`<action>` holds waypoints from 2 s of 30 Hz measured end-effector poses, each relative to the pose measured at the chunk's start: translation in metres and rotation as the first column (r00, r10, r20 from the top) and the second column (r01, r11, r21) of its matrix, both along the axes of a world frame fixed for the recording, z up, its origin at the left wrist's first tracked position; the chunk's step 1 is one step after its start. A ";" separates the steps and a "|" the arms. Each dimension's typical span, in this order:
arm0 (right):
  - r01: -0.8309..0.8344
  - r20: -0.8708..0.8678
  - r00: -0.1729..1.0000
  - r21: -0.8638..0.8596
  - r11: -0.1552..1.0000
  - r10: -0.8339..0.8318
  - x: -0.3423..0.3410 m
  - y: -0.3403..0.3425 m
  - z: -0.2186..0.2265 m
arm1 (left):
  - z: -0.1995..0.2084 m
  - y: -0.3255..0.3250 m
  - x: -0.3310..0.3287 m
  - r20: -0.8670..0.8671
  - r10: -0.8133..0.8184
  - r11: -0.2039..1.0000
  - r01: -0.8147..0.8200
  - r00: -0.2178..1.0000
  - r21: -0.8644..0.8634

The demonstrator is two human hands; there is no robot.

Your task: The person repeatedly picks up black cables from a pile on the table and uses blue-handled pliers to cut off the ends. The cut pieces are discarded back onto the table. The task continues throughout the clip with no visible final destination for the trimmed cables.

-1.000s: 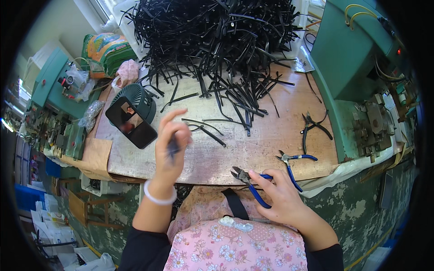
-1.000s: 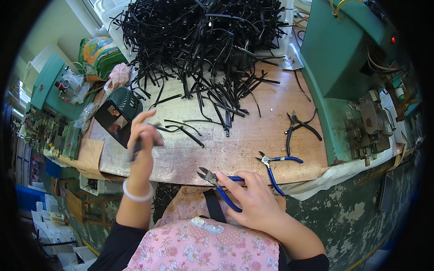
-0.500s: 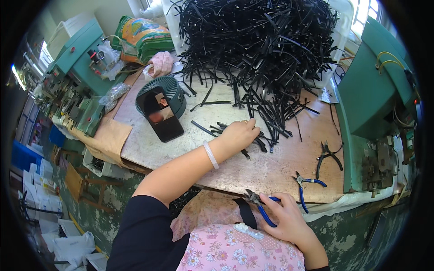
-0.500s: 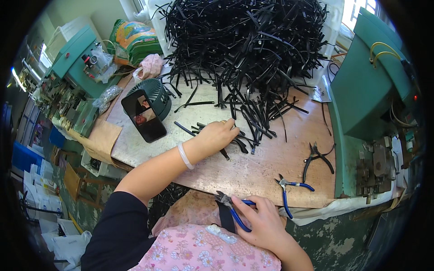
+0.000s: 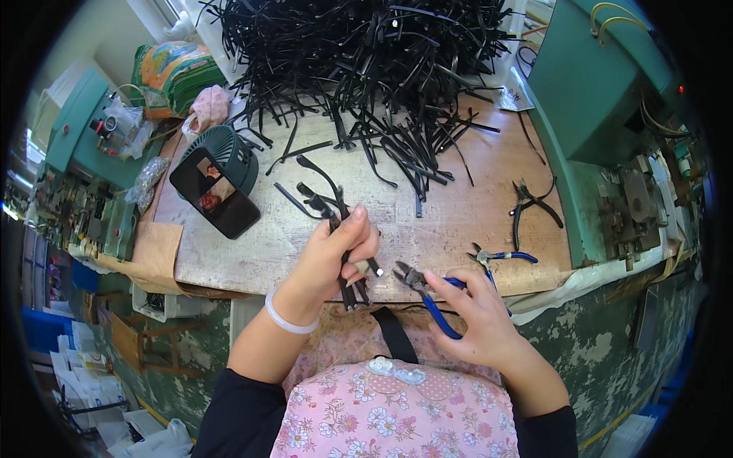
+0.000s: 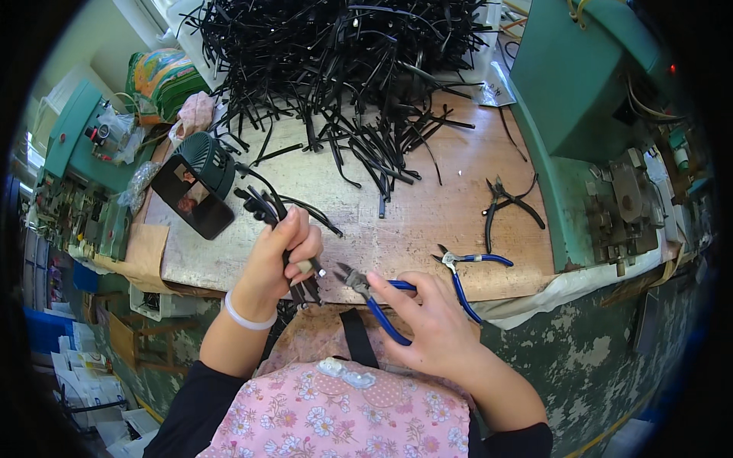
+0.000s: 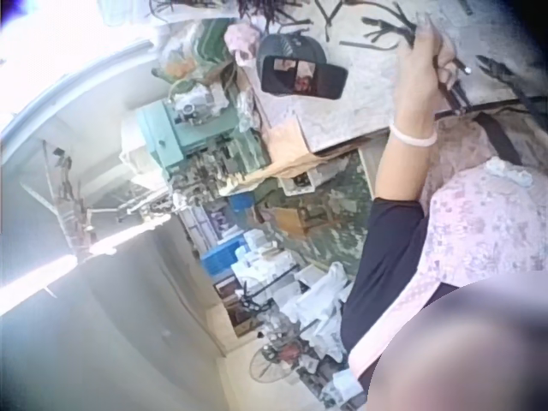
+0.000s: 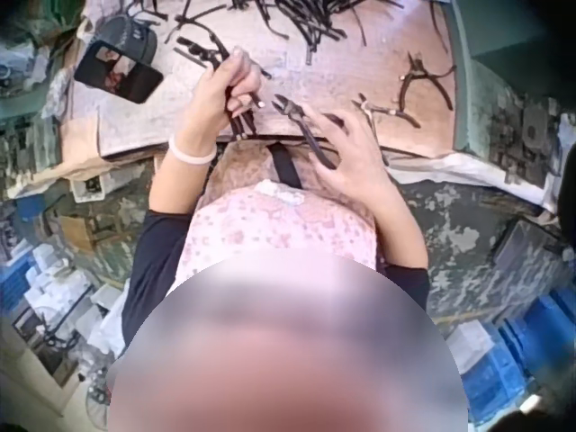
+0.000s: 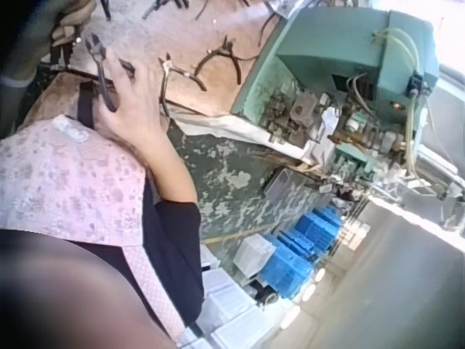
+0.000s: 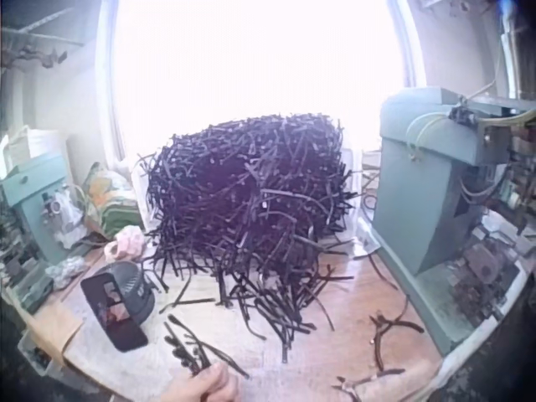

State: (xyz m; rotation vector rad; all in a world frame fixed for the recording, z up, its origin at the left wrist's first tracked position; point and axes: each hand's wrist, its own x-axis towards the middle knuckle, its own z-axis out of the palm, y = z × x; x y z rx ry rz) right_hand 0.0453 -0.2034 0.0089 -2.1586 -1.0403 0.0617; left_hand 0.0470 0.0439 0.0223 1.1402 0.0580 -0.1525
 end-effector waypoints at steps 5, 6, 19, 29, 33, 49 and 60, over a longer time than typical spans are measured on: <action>-0.077 0.217 0.971 -0.110 0.991 0.100 0.002 0.003 0.017 | 0.000 0.000 -0.004 0.020 -0.073 0.995 0.074 0.997 -0.061; -0.076 0.239 0.966 -0.121 0.990 0.103 0.003 0.003 0.020 | 0.000 -0.001 -0.004 0.029 -0.081 0.995 0.082 0.996 -0.056; -0.119 0.033 0.992 -0.008 0.993 0.119 0.002 -0.003 0.023 | -0.006 -0.038 -0.039 0.619 0.334 0.882 -0.468 0.710 0.060; -0.067 0.064 0.995 -0.085 0.994 0.072 -0.008 0.002 0.026 | 0.003 -0.037 -0.046 0.591 0.309 0.794 -0.545 0.745 0.271; -0.071 0.019 0.997 0.021 0.997 0.070 -0.005 0.000 0.023 | 0.022 -0.032 -0.033 0.263 0.344 0.937 -0.349 0.901 -0.030; -0.056 0.035 0.998 0.019 0.998 0.055 -0.004 0.004 0.015 | 0.010 -0.029 -0.035 0.199 0.390 0.916 -0.401 0.899 0.019; -0.009 -0.650 0.737 0.262 0.965 0.183 -0.006 0.002 0.021 | 0.004 -0.031 -0.038 0.315 0.365 0.924 -0.383 0.876 -0.006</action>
